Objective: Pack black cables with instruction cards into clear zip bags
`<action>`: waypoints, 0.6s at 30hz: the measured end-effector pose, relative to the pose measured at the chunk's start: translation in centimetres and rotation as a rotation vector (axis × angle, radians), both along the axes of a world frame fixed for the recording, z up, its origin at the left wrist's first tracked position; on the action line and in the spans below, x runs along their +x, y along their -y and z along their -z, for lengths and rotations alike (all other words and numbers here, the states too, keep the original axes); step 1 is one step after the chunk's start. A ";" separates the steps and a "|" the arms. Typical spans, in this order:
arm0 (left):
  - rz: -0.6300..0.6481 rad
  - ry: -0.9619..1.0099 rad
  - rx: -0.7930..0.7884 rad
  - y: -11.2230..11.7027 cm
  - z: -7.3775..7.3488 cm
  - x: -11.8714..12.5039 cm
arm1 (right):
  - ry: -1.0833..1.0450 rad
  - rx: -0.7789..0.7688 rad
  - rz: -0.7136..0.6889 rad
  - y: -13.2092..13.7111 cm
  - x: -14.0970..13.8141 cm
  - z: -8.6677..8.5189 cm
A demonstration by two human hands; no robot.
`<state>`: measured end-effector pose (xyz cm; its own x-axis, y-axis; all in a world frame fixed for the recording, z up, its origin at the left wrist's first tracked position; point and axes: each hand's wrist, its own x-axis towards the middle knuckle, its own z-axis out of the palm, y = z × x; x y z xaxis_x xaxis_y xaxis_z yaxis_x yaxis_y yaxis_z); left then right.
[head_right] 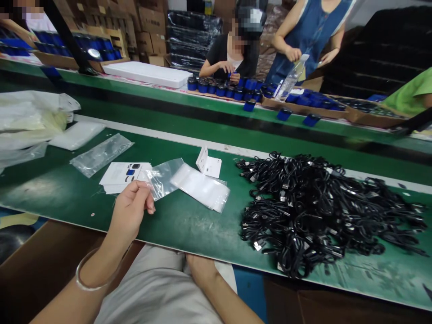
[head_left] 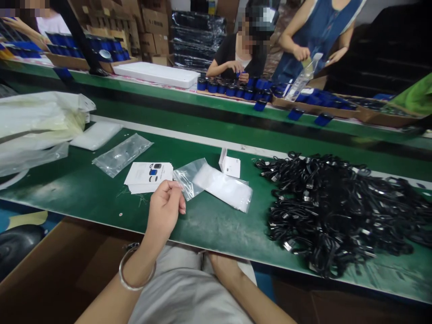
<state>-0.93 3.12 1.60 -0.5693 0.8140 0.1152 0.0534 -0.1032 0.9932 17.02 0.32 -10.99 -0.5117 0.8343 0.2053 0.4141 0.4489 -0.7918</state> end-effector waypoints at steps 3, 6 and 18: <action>0.034 -0.025 -0.041 0.4 -0.1 -0.1 | 0.041 0.038 -0.198 1.0 0.6 -3.8; 0.103 -0.063 -0.095 0.9 -0.8 0.5 | 0.035 -0.026 -0.303 1.6 1.1 -8.5; -0.008 -0.372 -0.099 0.8 -1.6 2.7 | -0.554 -0.454 0.212 -1.6 -2.4 -12.3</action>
<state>1.73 2.31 3.19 -0.5099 0.8273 0.2357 0.4121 -0.0056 0.9111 14.67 1.93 1.26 -0.2525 0.9676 -0.0015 -0.0580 -0.0167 -0.9982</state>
